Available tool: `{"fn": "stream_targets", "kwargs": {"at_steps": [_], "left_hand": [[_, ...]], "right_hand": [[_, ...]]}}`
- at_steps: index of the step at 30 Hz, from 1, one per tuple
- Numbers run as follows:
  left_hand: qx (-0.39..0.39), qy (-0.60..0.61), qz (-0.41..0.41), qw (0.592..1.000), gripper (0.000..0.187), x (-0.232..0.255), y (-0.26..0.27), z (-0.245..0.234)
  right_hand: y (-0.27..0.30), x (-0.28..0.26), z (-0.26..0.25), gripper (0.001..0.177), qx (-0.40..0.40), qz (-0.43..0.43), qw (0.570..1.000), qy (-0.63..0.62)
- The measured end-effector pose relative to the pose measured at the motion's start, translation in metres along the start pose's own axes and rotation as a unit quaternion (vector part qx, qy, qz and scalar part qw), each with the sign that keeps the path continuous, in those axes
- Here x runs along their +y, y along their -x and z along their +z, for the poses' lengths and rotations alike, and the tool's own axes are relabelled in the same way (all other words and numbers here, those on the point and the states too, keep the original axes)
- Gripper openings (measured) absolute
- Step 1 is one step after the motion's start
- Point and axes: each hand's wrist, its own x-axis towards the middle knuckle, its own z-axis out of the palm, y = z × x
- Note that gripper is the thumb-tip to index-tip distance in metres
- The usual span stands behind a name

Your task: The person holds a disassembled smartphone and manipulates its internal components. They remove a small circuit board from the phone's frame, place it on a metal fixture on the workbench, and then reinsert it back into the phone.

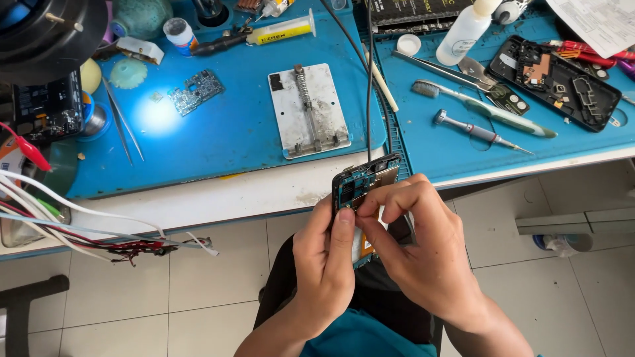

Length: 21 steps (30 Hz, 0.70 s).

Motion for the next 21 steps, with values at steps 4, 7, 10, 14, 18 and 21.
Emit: {"fn": "stream_targets", "kwargs": {"at_steps": [4,7,10,14,18,21], "left_hand": [[-0.007,0.026,0.009,1.000,0.030,0.001,0.002,0.001],[-0.011,0.102,-0.046,0.994,0.029,-0.010,0.006,-0.005],[-0.007,0.183,-0.100,0.978,0.028,-0.017,0.005,-0.010],[0.008,0.215,-0.123,0.969,0.025,-0.019,0.005,-0.010],[-0.008,0.144,-0.103,0.984,0.030,-0.013,0.009,-0.005],[0.000,0.098,-0.055,0.994,0.030,-0.011,0.012,0.001]], "right_hand": [[0.007,-0.001,-0.006,0.035,-0.008,0.016,0.998,-0.065],[0.014,0.001,-0.015,0.030,0.023,0.018,0.986,-0.162],[0.023,0.019,-0.020,0.022,0.096,0.031,0.973,-0.208],[0.031,0.031,-0.013,0.021,0.109,0.022,0.985,-0.134],[0.027,0.019,-0.010,0.027,0.085,-0.030,0.995,-0.046],[0.023,0.016,-0.007,0.031,0.075,-0.015,0.997,0.024]]}}
